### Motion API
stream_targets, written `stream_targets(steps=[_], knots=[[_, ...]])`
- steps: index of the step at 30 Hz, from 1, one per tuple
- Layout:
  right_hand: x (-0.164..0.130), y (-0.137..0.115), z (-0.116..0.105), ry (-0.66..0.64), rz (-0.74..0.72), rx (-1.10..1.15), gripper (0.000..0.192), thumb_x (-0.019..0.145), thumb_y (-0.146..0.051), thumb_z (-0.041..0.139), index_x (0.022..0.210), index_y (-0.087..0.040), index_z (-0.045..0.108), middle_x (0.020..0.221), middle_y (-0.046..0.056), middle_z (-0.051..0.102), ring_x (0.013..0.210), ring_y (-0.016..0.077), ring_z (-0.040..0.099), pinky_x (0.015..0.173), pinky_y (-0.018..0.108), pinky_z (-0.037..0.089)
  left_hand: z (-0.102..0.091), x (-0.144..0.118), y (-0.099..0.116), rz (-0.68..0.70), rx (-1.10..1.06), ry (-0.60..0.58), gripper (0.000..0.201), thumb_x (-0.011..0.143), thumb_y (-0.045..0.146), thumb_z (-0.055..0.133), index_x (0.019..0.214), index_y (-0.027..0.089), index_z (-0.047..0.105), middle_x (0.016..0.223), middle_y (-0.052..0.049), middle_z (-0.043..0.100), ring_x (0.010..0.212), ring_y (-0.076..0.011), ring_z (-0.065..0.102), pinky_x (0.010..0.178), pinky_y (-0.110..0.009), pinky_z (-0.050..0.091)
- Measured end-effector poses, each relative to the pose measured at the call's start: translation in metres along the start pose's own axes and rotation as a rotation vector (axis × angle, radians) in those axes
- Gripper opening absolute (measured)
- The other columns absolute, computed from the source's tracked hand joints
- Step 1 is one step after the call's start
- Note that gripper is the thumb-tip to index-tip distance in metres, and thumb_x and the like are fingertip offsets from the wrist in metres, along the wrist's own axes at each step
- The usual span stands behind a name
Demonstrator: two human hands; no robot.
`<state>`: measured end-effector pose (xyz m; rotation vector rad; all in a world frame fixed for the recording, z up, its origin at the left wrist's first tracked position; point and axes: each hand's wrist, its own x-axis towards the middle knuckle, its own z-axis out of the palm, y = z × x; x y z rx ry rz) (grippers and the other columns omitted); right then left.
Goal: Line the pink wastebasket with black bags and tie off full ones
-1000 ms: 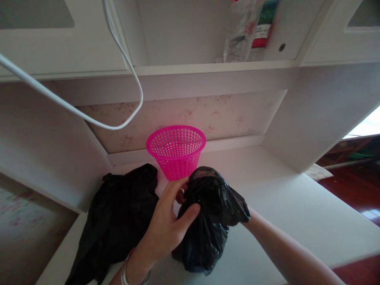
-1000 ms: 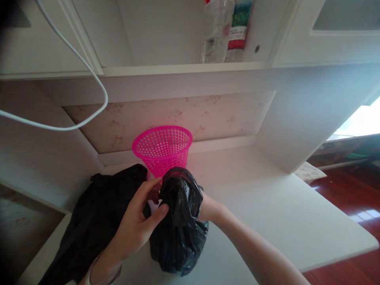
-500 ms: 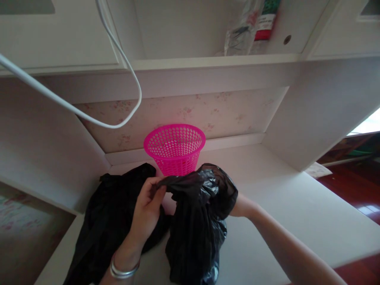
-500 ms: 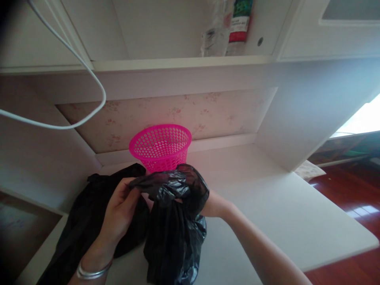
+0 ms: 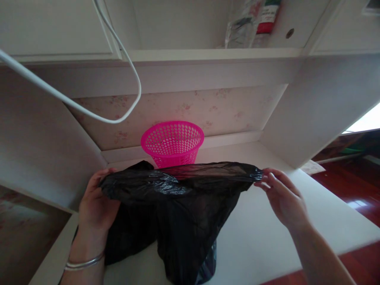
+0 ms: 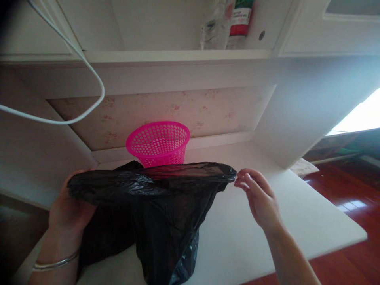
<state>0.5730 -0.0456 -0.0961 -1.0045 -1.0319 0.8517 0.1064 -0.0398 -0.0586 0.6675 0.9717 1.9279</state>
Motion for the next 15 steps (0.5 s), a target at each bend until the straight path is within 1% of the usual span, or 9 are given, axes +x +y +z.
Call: stream_targets(steps=[2,3,5,7,8,10,12,13,15], knots=[[-0.004,-0.015,0.008,-0.007,-0.138,-0.056,0.021,0.095,-0.039,0.065,0.115,-0.039,0.072,0.114,0.002,0.069,0.093,0.02,0.069,0.081,0.036,0.064,0.005,-0.013,0.01,0.096,0.013,-0.029,0.014,0.078,0.024,0.071,0.089,0.025,0.078,0.102,0.004,0.079,0.099,-0.0172,0.07,0.086,-0.027,0.061],[-0.006,-0.023,0.011,-0.05,-0.209,-0.12,0.029,0.095,-0.038,0.065,0.124,-0.042,0.067,0.125,0.003,0.065,0.107,0.023,0.068,0.09,0.04,0.063,0.008,-0.02,0.016,0.153,0.034,-0.054,0.015,0.084,0.03,0.067,0.092,0.027,0.079,0.107,0.006,0.079,0.109,-0.0177,0.067,0.093,-0.027,0.059],[-0.004,-0.036,0.018,-0.196,-0.31,-0.344,0.044,0.093,-0.039,0.069,0.136,-0.044,0.06,0.148,0.004,0.052,0.136,0.0294,0.054,0.11,0.05,0.053,0.015,-0.034,0.028,0.259,0.119,-0.112,0.025,0.093,0.047,0.06,0.102,0.033,0.079,0.119,0.009,0.076,0.129,-0.0185,0.057,0.104,-0.025,0.053],[0.006,-0.042,0.023,-0.382,-0.324,-0.61,0.056,0.09,-0.043,0.073,0.143,-0.043,0.056,0.163,0.003,0.038,0.151,0.0348,0.037,0.121,0.057,0.04,0.025,-0.043,0.036,0.322,0.268,-0.183,0.037,0.089,0.058,0.065,0.118,0.037,0.075,0.13,0.01,0.071,0.14,-0.021,0.048,0.112,-0.027,0.047],[0.013,-0.043,0.026,-0.473,-0.304,-0.713,0.059,0.089,-0.047,0.074,0.145,-0.04,0.055,0.166,0.004,0.034,0.152,0.0367,0.035,0.122,0.058,0.038,0.03,-0.044,0.038,0.333,0.386,-0.224,0.046,0.084,0.058,0.073,0.125,0.038,0.072,0.134,0.009,0.07,0.141,-0.0231,0.049,0.115,-0.029,0.044],[0.031,-0.04,0.03,-0.601,-0.238,-0.802,0.055,0.089,-0.054,0.072,0.139,-0.034,0.062,0.165,0.008,0.038,0.145,0.0382,0.046,0.116,0.057,0.045,0.04,-0.042,0.037,0.307,0.684,-0.278,0.062,0.074,0.052,0.085,0.132,0.036,0.069,0.134,0.004,0.071,0.132,-0.0284,0.058,0.117,-0.035,0.043],[0.047,-0.034,0.031,-0.67,-0.146,-0.787,0.045,0.09,-0.058,0.068,0.122,-0.027,0.072,0.152,0.012,0.055,0.126,0.035,0.063,0.1,0.048,0.058,0.045,-0.034,0.033,0.243,0.942,-0.282,0.056,0.071,0.049,0.087,0.122,0.032,0.075,0.121,0.0,0.077,0.114,-0.0306,0.068,0.107,-0.04,0.051],[0.052,-0.032,0.03,-0.688,-0.102,-0.762,0.042,0.09,-0.059,0.067,0.113,-0.025,0.074,0.141,0.012,0.063,0.115,0.0321,0.068,0.091,0.043,0.061,0.045,-0.029,0.031,0.201,0.989,-0.286,0.048,0.072,0.05,0.087,0.114,0.03,0.078,0.113,-0.002,0.08,0.106,-0.0307,0.071,0.101,-0.04,0.055],[0.058,-0.031,0.024,-0.705,-0.02,-0.715,0.038,0.09,-0.058,0.069,0.104,-0.023,0.075,0.115,0.009,0.074,0.096,0.0264,0.072,0.079,0.037,0.061,0.042,-0.017,0.028,0.109,0.878,-0.291,0.037,0.072,0.048,0.087,0.102,0.027,0.081,0.101,-0.003,0.082,0.095,-0.0284,0.073,0.087,-0.036,0.06]])
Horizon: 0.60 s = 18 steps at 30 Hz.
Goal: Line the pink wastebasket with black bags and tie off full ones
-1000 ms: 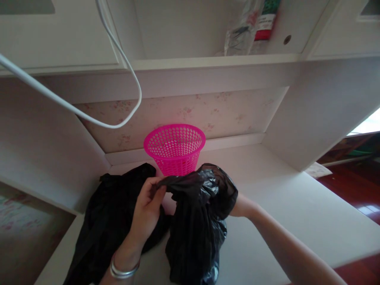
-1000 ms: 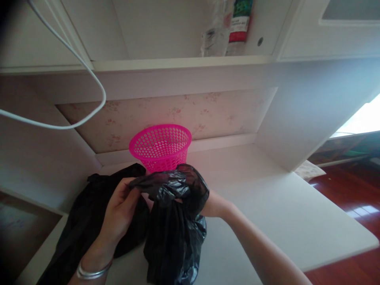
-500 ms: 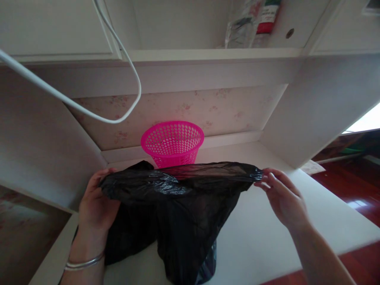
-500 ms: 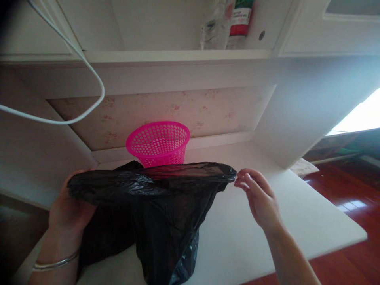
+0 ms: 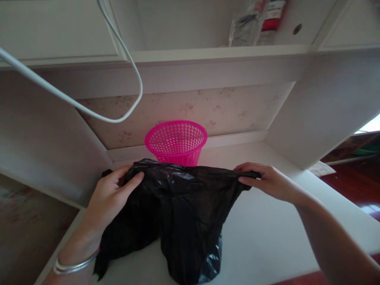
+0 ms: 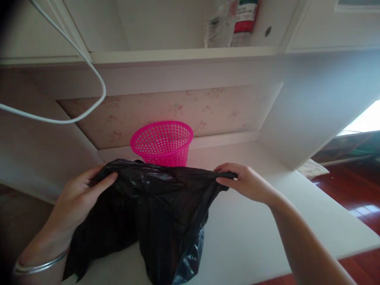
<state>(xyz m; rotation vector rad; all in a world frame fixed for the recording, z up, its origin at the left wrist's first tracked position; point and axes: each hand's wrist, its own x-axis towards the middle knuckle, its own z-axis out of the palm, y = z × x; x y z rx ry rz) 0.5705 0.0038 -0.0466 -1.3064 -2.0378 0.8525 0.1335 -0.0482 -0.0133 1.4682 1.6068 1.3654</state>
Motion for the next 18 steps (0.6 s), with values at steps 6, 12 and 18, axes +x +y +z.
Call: stream_targets(steps=[6,12,18], knots=[[-0.021,0.001,-0.029,0.3,0.024,0.179,0.034,0.072,-0.055,0.087,0.084,-0.027,0.071,0.083,0.002,0.07,0.074,0.021,0.066,0.066,0.035,0.055,-0.027,0.029,-0.004,-0.09,-0.591,0.11,0.023,0.066,0.015,0.085,0.088,0.019,0.079,0.085,0.0,0.08,0.073,-0.0148,0.069,0.072,-0.024,0.061],[-0.029,-0.016,-0.038,0.617,-0.2,0.521,0.026,0.066,-0.034,0.094,0.076,-0.038,0.07,0.084,-0.001,0.063,0.084,0.0218,0.061,0.078,0.037,0.056,-0.038,0.025,0.002,-0.087,-0.763,0.178,0.018,0.064,0.014,0.077,0.081,0.019,0.08,0.088,-0.002,0.081,0.081,-0.0195,0.071,0.071,-0.028,0.065],[-0.033,0.002,-0.04,0.197,-0.122,0.541,0.06,0.08,-0.057,0.079,0.136,-0.046,0.063,0.146,-0.001,0.06,0.131,0.0305,0.057,0.105,0.045,0.054,-0.047,0.01,-0.018,-0.131,-0.732,0.112,0.041,0.052,0.047,0.093,0.083,0.023,0.082,0.093,-0.003,0.079,0.088,-0.0217,0.07,0.074,-0.028,0.066]])
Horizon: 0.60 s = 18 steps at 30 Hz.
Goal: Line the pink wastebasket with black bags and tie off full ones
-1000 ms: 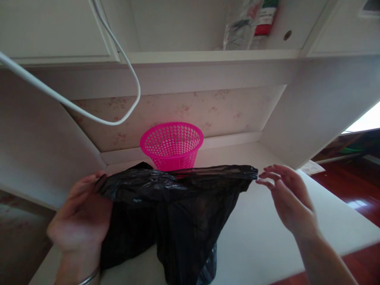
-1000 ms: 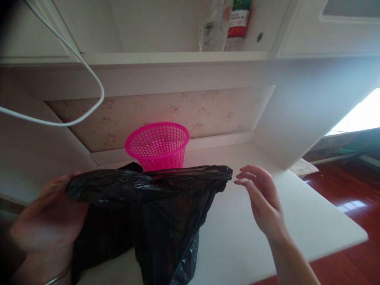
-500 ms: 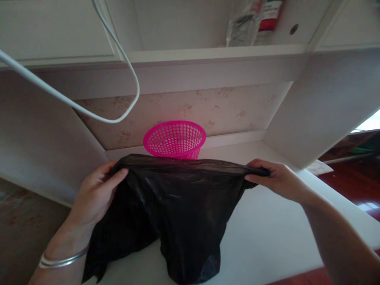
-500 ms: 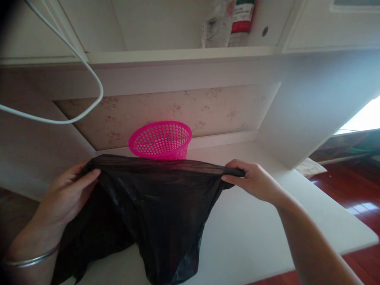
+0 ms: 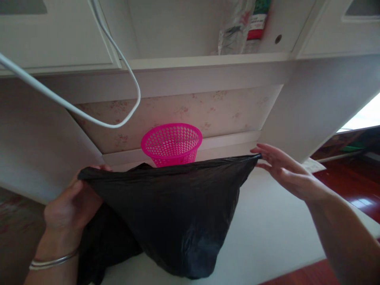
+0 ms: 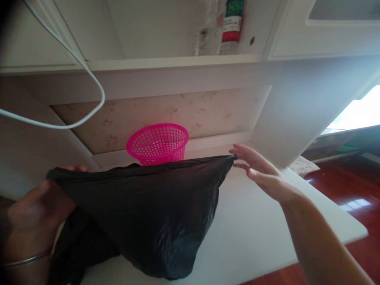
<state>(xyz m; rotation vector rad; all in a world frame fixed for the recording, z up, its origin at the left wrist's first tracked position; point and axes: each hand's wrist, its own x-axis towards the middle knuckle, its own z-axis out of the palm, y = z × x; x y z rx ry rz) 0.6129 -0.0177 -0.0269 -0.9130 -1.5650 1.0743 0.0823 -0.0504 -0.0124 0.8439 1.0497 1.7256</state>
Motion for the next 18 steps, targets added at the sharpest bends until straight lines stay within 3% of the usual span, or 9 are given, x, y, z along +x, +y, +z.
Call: stream_targets(steps=[2,5,7,12,15,18], knots=[[0.006,0.001,-0.001,-0.142,0.116,-0.084,0.073,0.08,-0.052,0.082,0.147,-0.045,0.053,0.158,-0.001,0.051,0.14,0.0317,0.052,0.111,0.046,0.051,-0.005,0.002,0.001,0.036,0.076,-0.052,0.045,0.047,0.049,0.096,0.081,0.025,0.082,0.098,-0.004,0.076,0.093,-0.0226,0.069,0.077,-0.029,0.066],[0.023,-0.001,0.005,-0.223,0.211,-0.148,0.089,0.079,-0.051,0.083,0.157,-0.039,0.041,0.146,0.007,0.063,0.13,0.033,0.062,0.107,0.049,0.054,-0.004,0.004,0.007,0.139,0.144,-0.139,0.038,0.051,0.05,0.097,0.072,0.024,0.079,0.097,-0.004,0.073,0.09,-0.0212,0.068,0.075,-0.028,0.065],[0.036,-0.002,0.01,-0.22,0.212,-0.198,0.089,0.077,-0.054,0.084,0.155,-0.033,0.046,0.135,0.01,0.07,0.118,0.0331,0.069,0.101,0.048,0.058,0.0,0.003,0.012,0.194,0.149,-0.162,0.034,0.053,0.047,0.098,0.07,0.024,0.078,0.094,-0.003,0.073,0.087,-0.02,0.068,0.073,-0.027,0.064],[0.047,-0.002,0.01,-0.266,0.235,-0.275,0.051,0.074,-0.057,0.085,0.115,-0.027,0.08,0.107,0.006,0.08,0.098,0.0307,0.075,0.092,0.045,0.062,0.0,0.004,0.023,0.206,0.188,-0.073,0.038,0.047,0.038,0.102,0.058,0.019,0.071,0.087,-0.002,0.069,0.079,-0.0173,0.066,0.063,-0.024,0.063],[0.039,-0.005,-0.002,-0.206,0.223,-0.288,0.044,0.067,-0.056,0.089,0.099,-0.026,0.083,0.092,0.005,0.081,0.083,0.0273,0.075,0.077,0.041,0.064,-0.008,0.009,0.025,0.273,0.235,-0.05,0.04,0.049,0.033,0.101,0.053,0.016,0.065,0.083,-0.001,0.066,0.076,-0.0137,0.063,0.063,-0.02,0.06],[0.029,-0.007,-0.012,-0.037,0.102,-0.28,0.036,0.058,-0.05,0.096,0.082,-0.026,0.081,0.088,0.005,0.078,0.077,0.0243,0.072,0.069,0.036,0.062,-0.014,0.014,0.019,0.406,0.254,-0.041,0.032,0.058,0.02,0.098,0.061,0.017,0.066,0.084,0.001,0.068,0.081,-0.0119,0.063,0.072,-0.018,0.058]])
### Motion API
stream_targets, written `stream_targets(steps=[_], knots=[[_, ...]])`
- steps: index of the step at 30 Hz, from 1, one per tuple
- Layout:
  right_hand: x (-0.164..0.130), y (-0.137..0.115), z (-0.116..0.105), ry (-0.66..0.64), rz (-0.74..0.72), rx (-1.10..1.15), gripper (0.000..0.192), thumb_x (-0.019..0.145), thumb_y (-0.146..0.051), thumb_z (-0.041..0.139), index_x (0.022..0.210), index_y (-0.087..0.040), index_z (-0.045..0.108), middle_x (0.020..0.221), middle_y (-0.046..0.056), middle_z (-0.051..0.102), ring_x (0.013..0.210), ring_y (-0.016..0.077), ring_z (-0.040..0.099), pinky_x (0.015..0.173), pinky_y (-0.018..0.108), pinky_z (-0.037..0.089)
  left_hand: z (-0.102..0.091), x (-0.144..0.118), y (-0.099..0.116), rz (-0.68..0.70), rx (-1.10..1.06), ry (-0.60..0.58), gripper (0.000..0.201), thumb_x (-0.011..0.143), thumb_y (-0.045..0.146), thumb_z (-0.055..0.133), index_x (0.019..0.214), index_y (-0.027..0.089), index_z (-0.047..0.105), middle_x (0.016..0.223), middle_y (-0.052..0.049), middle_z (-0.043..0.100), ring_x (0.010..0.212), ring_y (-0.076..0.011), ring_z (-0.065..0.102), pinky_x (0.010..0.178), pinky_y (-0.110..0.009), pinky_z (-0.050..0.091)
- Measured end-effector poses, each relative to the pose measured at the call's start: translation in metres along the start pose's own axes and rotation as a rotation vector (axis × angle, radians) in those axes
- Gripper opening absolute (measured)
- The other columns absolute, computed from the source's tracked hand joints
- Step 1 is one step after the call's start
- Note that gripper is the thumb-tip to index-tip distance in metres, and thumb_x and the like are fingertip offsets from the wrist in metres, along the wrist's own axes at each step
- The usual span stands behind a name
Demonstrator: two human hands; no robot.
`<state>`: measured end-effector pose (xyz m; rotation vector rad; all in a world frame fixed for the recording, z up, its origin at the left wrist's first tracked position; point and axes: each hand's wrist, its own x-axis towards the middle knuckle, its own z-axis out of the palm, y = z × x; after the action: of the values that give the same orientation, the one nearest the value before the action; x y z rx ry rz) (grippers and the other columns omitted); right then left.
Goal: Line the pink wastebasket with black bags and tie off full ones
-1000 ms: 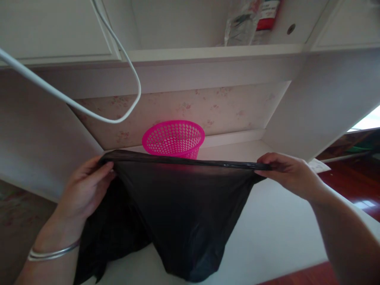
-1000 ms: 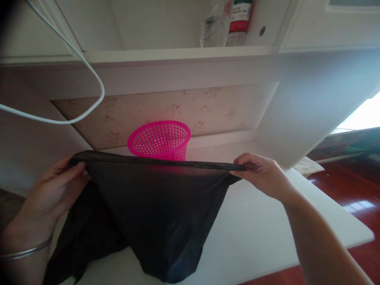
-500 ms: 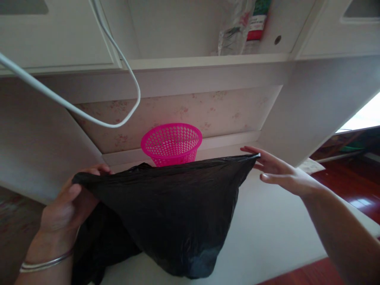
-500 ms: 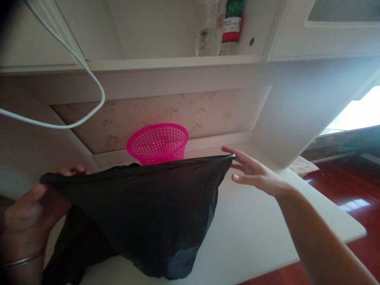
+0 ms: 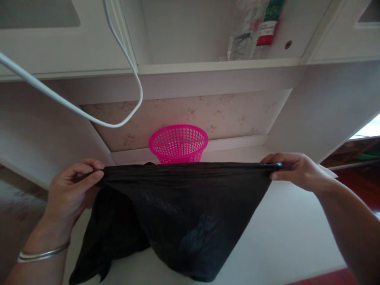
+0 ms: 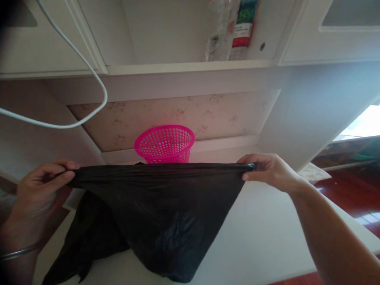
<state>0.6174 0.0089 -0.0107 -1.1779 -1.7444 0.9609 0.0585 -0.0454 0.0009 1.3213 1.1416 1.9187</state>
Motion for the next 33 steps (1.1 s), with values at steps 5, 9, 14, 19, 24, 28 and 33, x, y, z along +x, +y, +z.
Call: stream_targets(steps=[5,9,14,19,24,28,33], knots=[[-0.01,0.002,0.007,0.363,-0.21,0.199,0.029,0.06,-0.033,0.097,0.073,-0.031,0.072,0.089,-0.001,0.072,0.092,0.0228,0.072,0.084,0.039,0.062,0.006,0.002,-0.015,0.133,0.002,0.078,0.033,0.057,0.007,0.095,0.07,0.019,0.067,0.088,0.005,0.068,0.084,-0.0098,0.06,0.081,-0.015,0.054],[-0.016,-0.004,0.016,0.255,-0.153,0.359,0.062,0.066,-0.046,0.093,0.122,-0.048,0.066,0.135,-0.002,0.067,0.125,0.0299,0.066,0.095,0.045,0.061,0.007,0.003,-0.013,-0.045,-0.082,0.063,0.046,0.057,0.027,0.099,0.096,0.023,0.076,0.11,0.002,0.072,0.098,-0.0142,0.065,0.08,-0.018,0.059],[-0.015,-0.004,0.024,0.079,0.098,0.205,0.067,0.073,-0.061,0.084,0.133,-0.036,0.066,0.134,0.008,0.071,0.121,0.0341,0.069,0.098,0.048,0.06,0.014,-0.002,-0.008,-0.53,0.013,-0.076,0.061,0.059,0.039,0.098,0.114,0.024,0.076,0.106,-0.006,0.081,0.086,-0.023,0.076,0.069,-0.024,0.064],[-0.002,0.0,0.028,0.323,0.066,0.127,0.04,0.065,-0.057,0.091,0.09,-0.029,0.079,0.094,0.004,0.079,0.086,0.0259,0.074,0.081,0.041,0.064,0.022,0.0,-0.011,-0.547,0.003,0.114,0.041,0.05,0.023,0.101,0.082,0.017,0.076,0.07,-0.001,0.078,0.056,-0.0174,0.072,0.054,-0.021,0.062],[-0.001,-0.006,0.03,0.438,-0.126,0.309,0.03,0.065,-0.044,0.093,0.088,-0.036,0.074,0.093,-0.002,0.079,0.09,0.0243,0.076,0.086,0.044,0.065,0.021,0.006,-0.013,-0.314,-0.14,0.124,0.033,0.056,0.019,0.097,0.082,0.02,0.077,0.076,0.001,0.08,0.06,-0.0162,0.071,0.058,-0.026,0.064],[-0.006,-0.008,0.028,0.484,-0.086,0.481,0.031,0.067,-0.033,0.094,0.088,-0.04,0.074,0.091,-0.007,0.08,0.088,0.0202,0.077,0.083,0.038,0.065,0.021,0.01,-0.014,-0.218,-0.256,0.166,0.036,0.054,0.028,0.1,0.079,0.022,0.075,0.075,0.005,0.079,0.068,-0.014,0.07,0.074,-0.028,0.065],[-0.009,-0.002,0.031,0.382,-0.119,0.48,0.051,0.067,-0.056,0.09,0.113,-0.049,0.07,0.119,-0.006,0.077,0.119,0.0265,0.071,0.101,0.045,0.059,0.026,0.001,-0.016,-0.219,-0.35,0.122,0.052,0.051,0.055,0.098,0.091,0.031,0.077,0.088,0.009,0.079,0.08,-0.0142,0.07,0.076,-0.025,0.063]])
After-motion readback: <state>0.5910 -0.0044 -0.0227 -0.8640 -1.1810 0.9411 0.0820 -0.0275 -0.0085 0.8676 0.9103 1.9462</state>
